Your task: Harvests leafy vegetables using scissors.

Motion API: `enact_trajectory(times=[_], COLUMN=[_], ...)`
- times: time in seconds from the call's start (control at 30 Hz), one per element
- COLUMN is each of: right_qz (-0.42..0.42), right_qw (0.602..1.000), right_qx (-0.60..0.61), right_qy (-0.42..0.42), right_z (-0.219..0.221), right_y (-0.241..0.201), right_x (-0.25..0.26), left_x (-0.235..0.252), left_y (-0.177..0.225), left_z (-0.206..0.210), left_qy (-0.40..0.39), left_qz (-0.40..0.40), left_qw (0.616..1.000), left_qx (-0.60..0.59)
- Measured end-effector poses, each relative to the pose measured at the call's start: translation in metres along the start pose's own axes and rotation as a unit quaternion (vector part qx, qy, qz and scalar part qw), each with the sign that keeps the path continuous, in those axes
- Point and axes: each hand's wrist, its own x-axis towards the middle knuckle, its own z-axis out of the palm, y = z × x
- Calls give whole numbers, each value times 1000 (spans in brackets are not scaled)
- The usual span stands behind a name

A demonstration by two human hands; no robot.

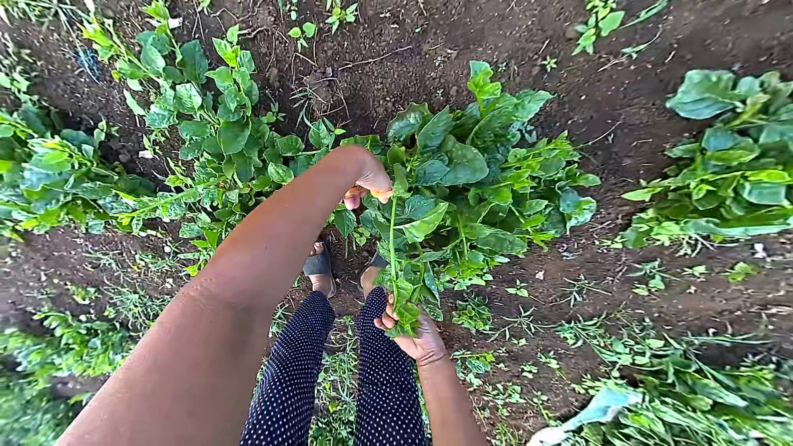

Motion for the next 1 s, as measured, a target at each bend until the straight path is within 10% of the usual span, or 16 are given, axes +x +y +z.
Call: enact_trajectory(times=[0.47, 0.73, 1.0], right_qz=[-43, -28, -42], right_qw=[998, 950, 924], right_qx=[-33, 163, 160], right_qy=[-40, -266, -345], right_z=[-17, -35, -33], right_y=[32, 82, 102], right_x=[-40, -78, -63], left_x=[-17, 7, 57], left_y=[-38, -160, -185], left_z=[12, 162, 229], left_qy=[37, -67, 22], left_qz=[73, 20, -4], left_qw=[996, 985, 802], left_qx=[39, -155, -597])
